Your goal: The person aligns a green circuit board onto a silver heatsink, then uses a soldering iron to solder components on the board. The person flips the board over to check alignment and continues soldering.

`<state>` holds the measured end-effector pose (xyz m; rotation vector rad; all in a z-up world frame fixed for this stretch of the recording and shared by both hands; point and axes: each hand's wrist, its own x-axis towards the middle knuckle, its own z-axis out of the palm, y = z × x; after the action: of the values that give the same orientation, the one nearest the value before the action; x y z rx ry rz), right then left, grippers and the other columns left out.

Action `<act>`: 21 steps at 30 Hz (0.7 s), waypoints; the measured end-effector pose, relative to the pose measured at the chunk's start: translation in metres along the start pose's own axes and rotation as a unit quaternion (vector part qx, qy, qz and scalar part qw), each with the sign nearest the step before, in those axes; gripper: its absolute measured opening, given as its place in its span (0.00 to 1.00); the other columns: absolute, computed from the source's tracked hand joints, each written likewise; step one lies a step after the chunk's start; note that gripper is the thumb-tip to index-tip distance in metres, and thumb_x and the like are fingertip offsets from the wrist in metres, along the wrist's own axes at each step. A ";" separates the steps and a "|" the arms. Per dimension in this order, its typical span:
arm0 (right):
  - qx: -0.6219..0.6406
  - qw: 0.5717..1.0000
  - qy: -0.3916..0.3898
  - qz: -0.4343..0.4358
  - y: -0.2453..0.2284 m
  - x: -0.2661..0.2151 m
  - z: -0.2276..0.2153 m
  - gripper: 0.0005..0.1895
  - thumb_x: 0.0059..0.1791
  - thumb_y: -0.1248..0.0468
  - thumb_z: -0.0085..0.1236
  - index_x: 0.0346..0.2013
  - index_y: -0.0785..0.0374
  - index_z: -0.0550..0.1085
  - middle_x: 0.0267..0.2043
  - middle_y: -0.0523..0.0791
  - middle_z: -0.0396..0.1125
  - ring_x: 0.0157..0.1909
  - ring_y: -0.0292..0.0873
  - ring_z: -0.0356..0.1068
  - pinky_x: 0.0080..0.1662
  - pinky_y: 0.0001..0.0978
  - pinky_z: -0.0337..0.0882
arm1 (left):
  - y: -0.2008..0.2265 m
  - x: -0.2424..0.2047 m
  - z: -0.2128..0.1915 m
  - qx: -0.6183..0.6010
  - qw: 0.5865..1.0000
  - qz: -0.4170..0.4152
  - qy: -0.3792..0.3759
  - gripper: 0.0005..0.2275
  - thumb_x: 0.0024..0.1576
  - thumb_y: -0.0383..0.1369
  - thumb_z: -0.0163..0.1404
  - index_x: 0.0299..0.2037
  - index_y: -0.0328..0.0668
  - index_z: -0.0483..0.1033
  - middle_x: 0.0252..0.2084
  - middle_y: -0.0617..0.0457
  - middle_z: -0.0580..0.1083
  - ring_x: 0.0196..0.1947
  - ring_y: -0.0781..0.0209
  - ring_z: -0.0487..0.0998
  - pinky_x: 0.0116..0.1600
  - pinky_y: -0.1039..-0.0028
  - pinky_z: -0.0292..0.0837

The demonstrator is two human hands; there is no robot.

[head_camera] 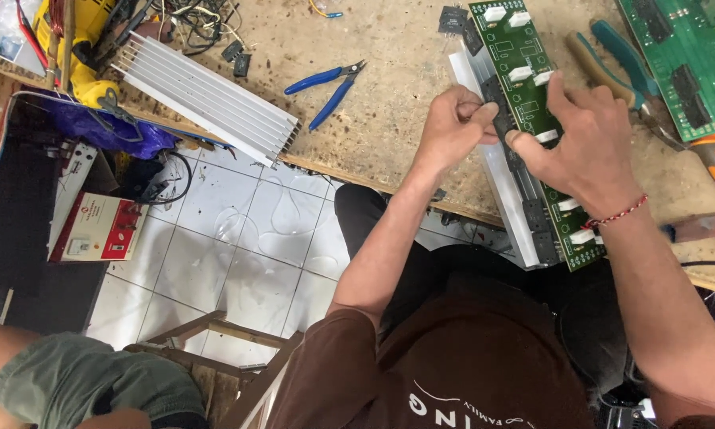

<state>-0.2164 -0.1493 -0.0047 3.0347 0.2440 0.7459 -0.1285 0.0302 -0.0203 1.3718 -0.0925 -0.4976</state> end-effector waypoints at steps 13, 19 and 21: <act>-0.027 1.000 0.008 -0.006 -0.002 0.001 0.000 0.42 0.49 0.38 0.58 0.63 0.71 0.79 0.38 0.50 0.75 0.39 0.52 0.69 0.38 0.42 0.66 | -0.011 0.005 -0.002 0.014 1.000 0.015 0.007 0.05 0.59 0.19 0.52 0.36 0.33 0.68 0.21 0.49 0.69 0.19 0.58 0.75 0.24 0.69 0.77; -0.017 1.000 -0.009 0.005 -0.009 0.004 -0.006 0.41 0.49 0.41 0.55 0.63 0.72 0.79 0.37 0.52 0.75 0.40 0.54 0.70 0.37 0.43 0.67 | 0.005 -0.060 0.011 0.097 0.994 0.025 0.046 0.26 0.63 0.26 0.43 0.72 0.26 0.54 0.46 0.41 0.76 0.33 0.58 0.81 0.39 0.69 0.84; -0.046 0.999 0.000 -0.002 -0.011 0.003 -0.006 0.41 0.48 0.40 0.55 0.63 0.70 0.79 0.37 0.51 0.76 0.40 0.53 0.70 0.40 0.44 0.69 | -0.017 -0.075 0.017 0.074 0.987 0.130 0.067 0.24 0.64 0.23 0.41 0.72 0.32 0.53 0.62 0.39 0.71 0.44 0.53 0.82 0.48 0.61 0.85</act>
<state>-0.2183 -0.1378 0.0011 2.9463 0.2104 0.7351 -0.2060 0.0422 -0.0160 1.5085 -0.1980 -0.1823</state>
